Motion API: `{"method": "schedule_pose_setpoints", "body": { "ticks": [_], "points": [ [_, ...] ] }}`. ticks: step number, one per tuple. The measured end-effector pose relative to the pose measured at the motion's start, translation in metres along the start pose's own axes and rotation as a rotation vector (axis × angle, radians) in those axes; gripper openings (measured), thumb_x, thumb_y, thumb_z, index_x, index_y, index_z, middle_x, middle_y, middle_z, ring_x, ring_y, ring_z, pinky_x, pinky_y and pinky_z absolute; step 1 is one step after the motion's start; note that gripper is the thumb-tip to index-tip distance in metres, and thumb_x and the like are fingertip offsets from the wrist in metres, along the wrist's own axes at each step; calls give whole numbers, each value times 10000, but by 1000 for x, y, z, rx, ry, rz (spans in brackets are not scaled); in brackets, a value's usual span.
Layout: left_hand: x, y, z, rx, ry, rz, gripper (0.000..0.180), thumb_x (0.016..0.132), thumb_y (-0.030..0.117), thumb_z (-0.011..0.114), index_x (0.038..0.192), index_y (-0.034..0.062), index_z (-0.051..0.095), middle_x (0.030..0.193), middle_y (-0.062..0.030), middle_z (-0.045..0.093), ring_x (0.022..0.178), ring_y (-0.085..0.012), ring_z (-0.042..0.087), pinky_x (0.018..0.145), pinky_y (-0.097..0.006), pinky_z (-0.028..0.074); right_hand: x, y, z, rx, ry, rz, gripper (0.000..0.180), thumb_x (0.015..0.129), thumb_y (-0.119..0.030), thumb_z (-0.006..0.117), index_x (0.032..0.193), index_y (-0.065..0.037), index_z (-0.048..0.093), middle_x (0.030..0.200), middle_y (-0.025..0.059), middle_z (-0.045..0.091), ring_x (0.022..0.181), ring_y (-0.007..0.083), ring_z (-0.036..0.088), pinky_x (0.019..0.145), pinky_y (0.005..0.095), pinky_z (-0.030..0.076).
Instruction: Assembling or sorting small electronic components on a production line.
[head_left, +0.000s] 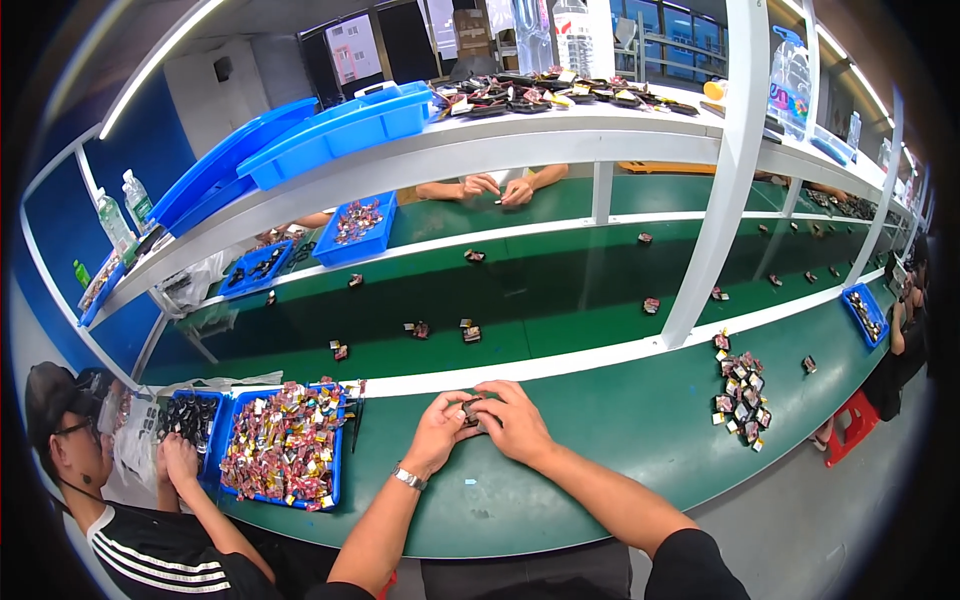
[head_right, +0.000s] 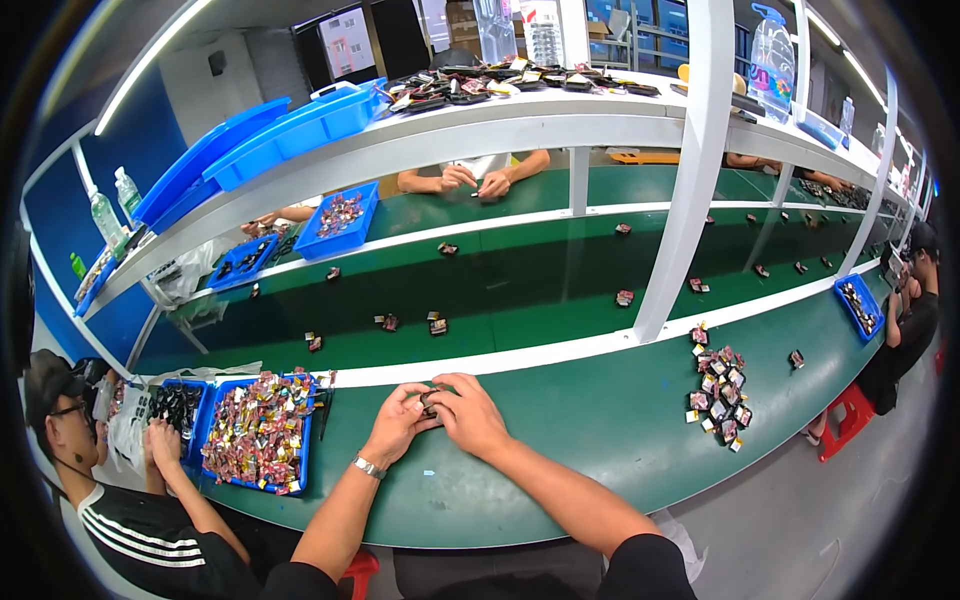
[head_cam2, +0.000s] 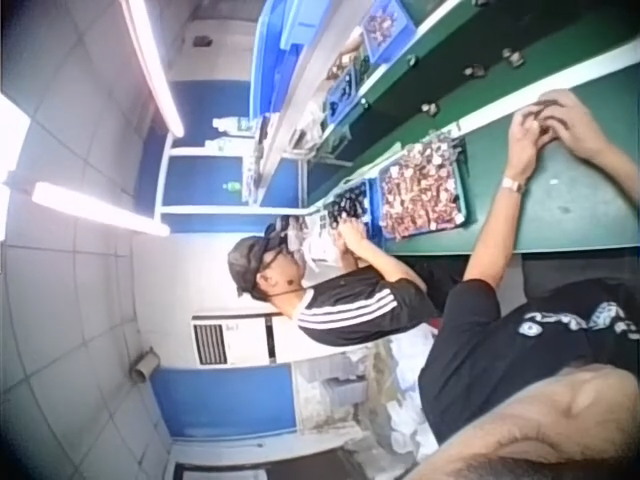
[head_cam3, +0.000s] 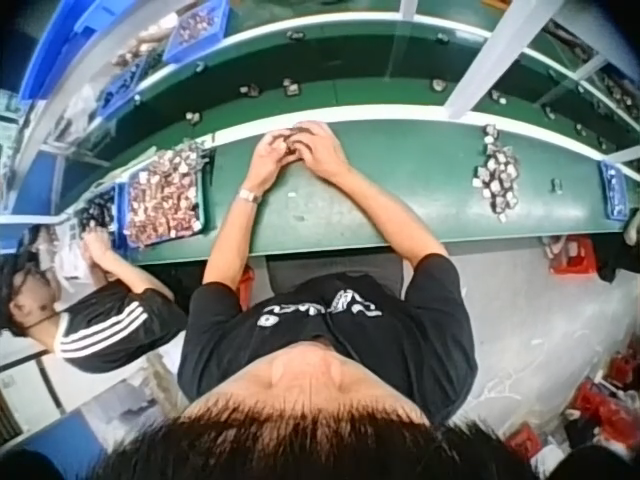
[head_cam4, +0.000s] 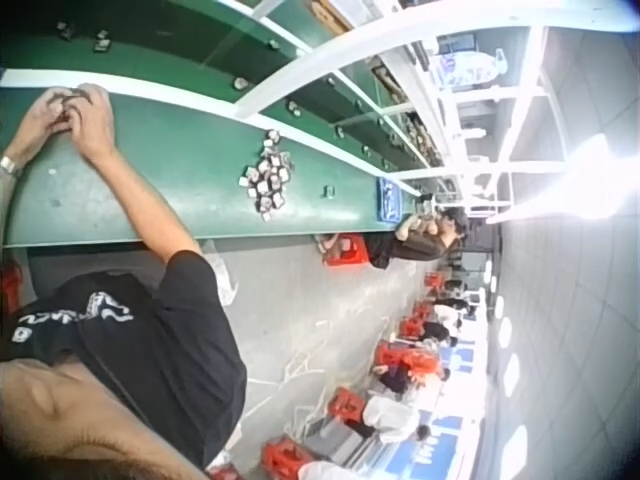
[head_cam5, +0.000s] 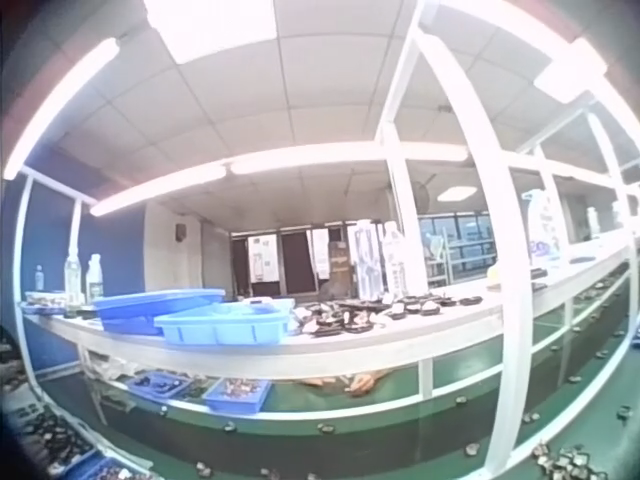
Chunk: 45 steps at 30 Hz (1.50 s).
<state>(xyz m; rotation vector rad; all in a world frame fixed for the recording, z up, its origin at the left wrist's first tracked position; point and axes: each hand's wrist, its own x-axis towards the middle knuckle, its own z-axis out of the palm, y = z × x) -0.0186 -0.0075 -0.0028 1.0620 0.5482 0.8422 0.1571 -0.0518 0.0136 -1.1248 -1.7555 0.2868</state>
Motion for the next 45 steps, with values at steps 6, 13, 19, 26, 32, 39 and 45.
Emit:
{"method": "schedule_pose_setpoints", "body": {
  "ticks": [6, 13, 19, 26, 32, 39, 45],
  "points": [
    [1, 3, 5, -15, 18, -27, 253, 996, 96, 506, 1237, 46, 449, 1160, -115, 635, 1083, -213, 625, 940, -400, 534, 4, 3, -6, -117, 42, -156, 211, 748, -1, 699, 947, -61, 665, 997, 53, 626, 952, 249, 608, 774, 348, 538],
    [0, 5, 4, 5, 55, -72, 234, 1002, 49, 459, 1235, 41, 461, 1129, -86, 633, 1042, -158, 627, 884, -322, 549, 7, 4, -8, -182, -38, -183, 220, 744, -28, 706, 956, -61, 657, 991, 55, 613, 932, 245, 607, 750, 348, 537],
    [1, 2, 3, 47, 81, -79, 234, 997, 39, 457, 1230, 53, 471, 1107, -64, 638, 1021, -135, 625, 864, -296, 544, 11, 5, -6, -279, -47, -284, 198, 728, -32, 696, 912, -39, 625, 962, 71, 595, 893, 254, 597, 754, 351, 522],
    [1, 4, 3, 13, 39, -98, 241, 996, 70, 489, 1237, 63, 486, 1110, -47, 643, 1007, -108, 616, 841, -275, 536, 10, 3, -9, -300, -95, -230, 237, 733, -58, 698, 947, -37, 598, 988, 76, 573, 906, 259, 584, 765, 351, 526],
    [2, 0, 4, 72, 67, -64, 266, 980, 85, 543, 1235, 46, 479, 1115, -67, 650, 989, -150, 638, 818, -303, 555, 10, 3, -11, -251, -101, -201, 211, 765, -66, 693, 950, -35, 596, 996, 79, 575, 916, 267, 585, 772, 367, 529],
    [3, -4, 4, 63, 137, -35, 219, 976, 79, 553, 1186, 48, 498, 1077, -76, 660, 946, -141, 646, 791, -303, 560, 9, 2, -11, -47, -67, -95, 168, 781, -26, 695, 935, -35, 628, 991, 100, 603, 911, 279, 617, 770, 351, 536],
    [1, -3, 7, 84, 135, -21, 197, 977, 47, 534, 1171, 30, 505, 1078, -76, 659, 943, -128, 651, 772, -260, 559, 3, 3, 2, 201, 22, 208, 152, 813, -25, 710, 945, 3, 642, 958, 110, 631, 756, 211, 667, 667, 303, 554]
  ]
}}
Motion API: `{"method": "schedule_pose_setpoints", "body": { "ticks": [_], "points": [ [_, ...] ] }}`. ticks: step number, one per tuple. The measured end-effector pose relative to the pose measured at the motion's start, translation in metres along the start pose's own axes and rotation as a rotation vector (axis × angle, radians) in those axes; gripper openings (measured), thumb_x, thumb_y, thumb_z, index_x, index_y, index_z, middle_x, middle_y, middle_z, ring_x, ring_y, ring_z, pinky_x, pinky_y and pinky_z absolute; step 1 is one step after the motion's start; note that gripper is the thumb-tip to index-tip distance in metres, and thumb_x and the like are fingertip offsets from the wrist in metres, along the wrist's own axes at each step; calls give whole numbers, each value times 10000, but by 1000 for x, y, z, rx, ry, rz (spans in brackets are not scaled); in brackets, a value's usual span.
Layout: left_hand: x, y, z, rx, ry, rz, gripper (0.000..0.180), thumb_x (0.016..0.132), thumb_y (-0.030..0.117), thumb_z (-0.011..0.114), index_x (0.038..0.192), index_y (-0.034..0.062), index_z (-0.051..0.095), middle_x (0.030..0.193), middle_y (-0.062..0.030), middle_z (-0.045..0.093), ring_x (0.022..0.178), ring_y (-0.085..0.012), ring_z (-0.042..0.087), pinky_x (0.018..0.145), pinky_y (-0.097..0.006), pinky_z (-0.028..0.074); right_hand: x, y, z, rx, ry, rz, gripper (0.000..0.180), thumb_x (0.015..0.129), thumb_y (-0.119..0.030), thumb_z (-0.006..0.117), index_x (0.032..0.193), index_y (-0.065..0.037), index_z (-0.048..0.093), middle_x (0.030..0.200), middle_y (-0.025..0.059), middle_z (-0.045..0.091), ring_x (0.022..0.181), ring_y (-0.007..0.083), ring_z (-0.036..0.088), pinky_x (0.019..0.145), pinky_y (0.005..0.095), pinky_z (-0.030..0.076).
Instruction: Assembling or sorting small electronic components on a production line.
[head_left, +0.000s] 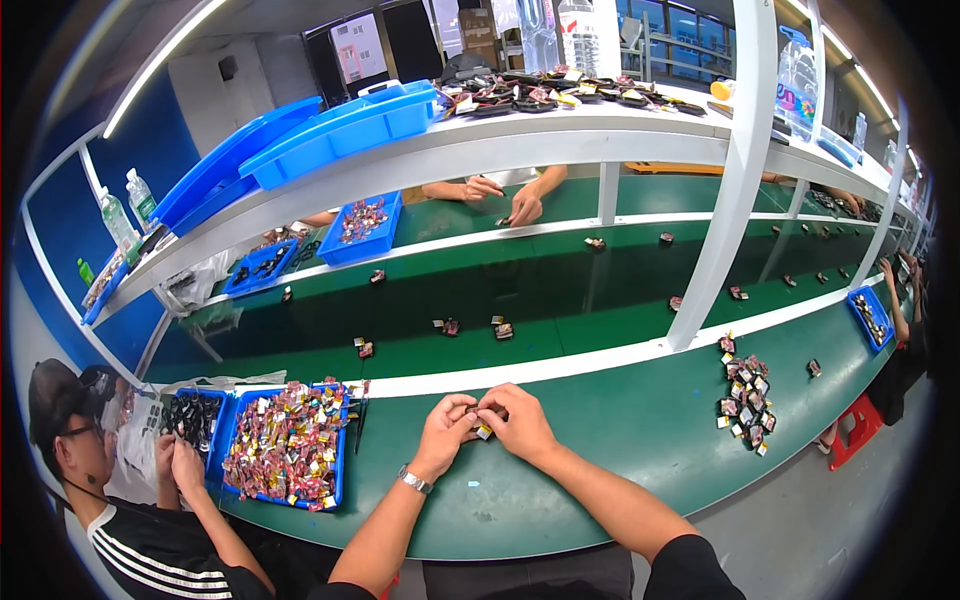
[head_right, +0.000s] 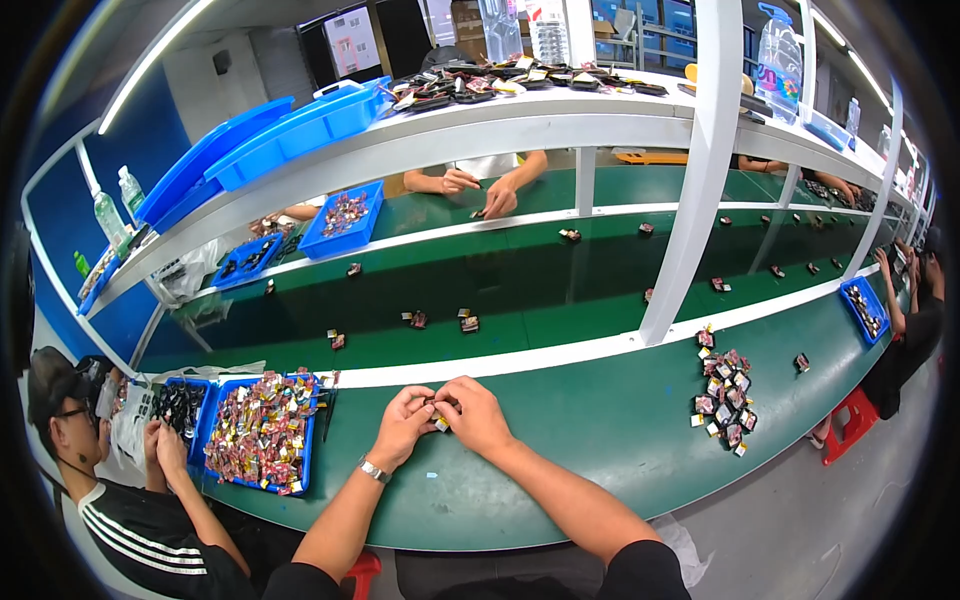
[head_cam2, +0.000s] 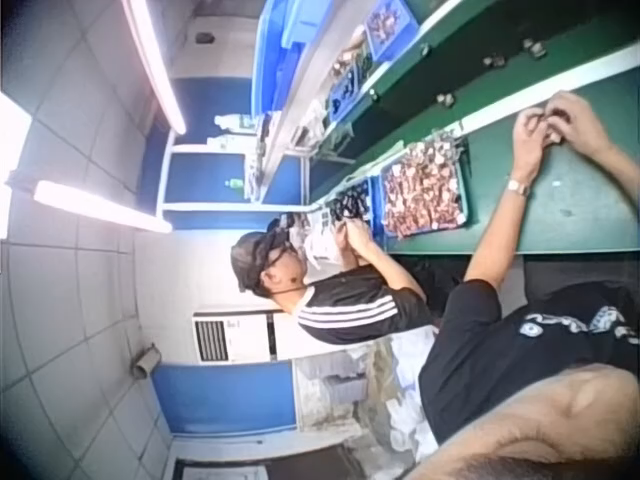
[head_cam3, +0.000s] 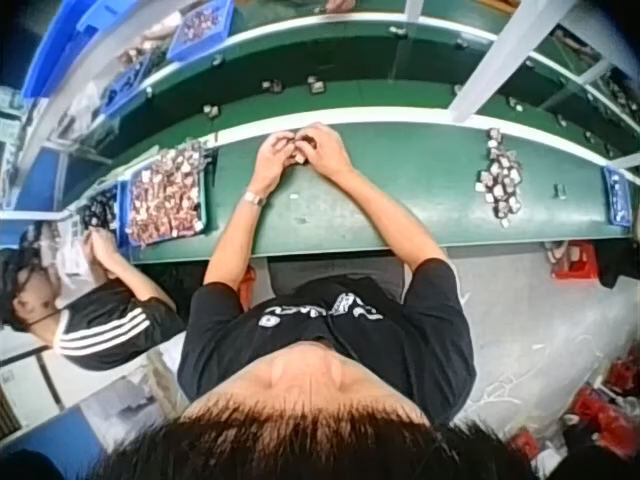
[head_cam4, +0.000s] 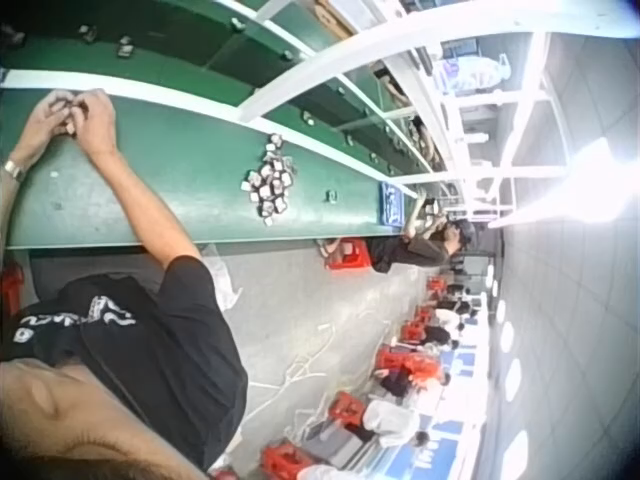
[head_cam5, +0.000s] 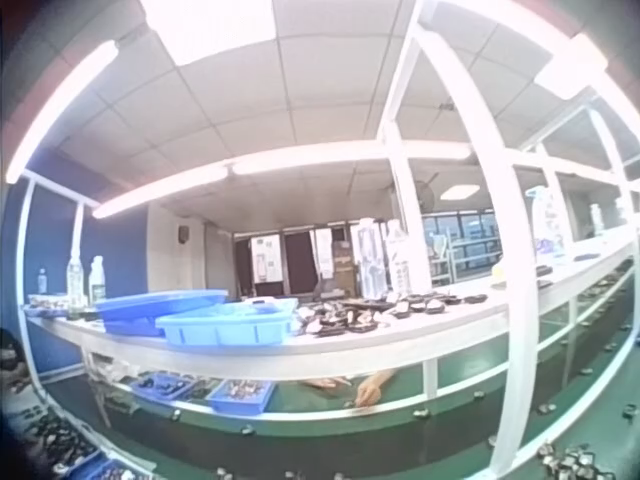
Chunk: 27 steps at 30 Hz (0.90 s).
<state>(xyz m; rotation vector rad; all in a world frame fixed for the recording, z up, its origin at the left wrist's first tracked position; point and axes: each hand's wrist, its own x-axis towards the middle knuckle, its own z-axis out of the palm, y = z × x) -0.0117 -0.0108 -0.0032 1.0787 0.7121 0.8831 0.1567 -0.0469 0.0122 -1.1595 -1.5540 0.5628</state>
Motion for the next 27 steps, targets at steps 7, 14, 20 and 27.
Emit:
{"method": "schedule_pose_setpoints", "body": {
  "ticks": [7, 14, 20, 27],
  "points": [
    [0, -2, 4, 125, -17, 53, 205, 964, -4, 528, 1166, 10, 501, 1068, -78, 650, 945, -110, 637, 756, -237, 546, 1, 0, 0, 46, 1, 123, 186, 805, -17, 720, 976, 12, 651, 917, 102, 649, 732, 176, 661, 658, 284, 546],
    [2, -8, 2, 181, -36, 100, 211, 960, 6, 537, 1168, 21, 503, 1047, -78, 662, 908, -99, 630, 753, -233, 541, 1, -5, -2, 8, -10, 112, 215, 794, -20, 724, 995, 12, 655, 881, 93, 658, 703, 146, 632, 661, 270, 532],
    [0, -3, 8, 82, 51, 203, 342, 939, -19, 533, 1270, -4, 449, 1249, -163, 585, 1087, -206, 616, 879, -324, 547, 41, 32, -31, 77, -31, 326, 122, 835, 0, 676, 955, 6, 651, 874, 84, 709, 773, 121, 666, 711, 277, 547],
    [9, -8, -9, 172, -29, 99, 414, 939, 36, 554, 1327, 3, 411, 1319, -192, 540, 1143, -252, 597, 910, -356, 544, 118, 128, -135, -511, 124, 643, 231, 749, -238, 832, 848, -56, 730, 850, 112, 735, 776, 200, 704, 762, 311, 544]
  ]
}}
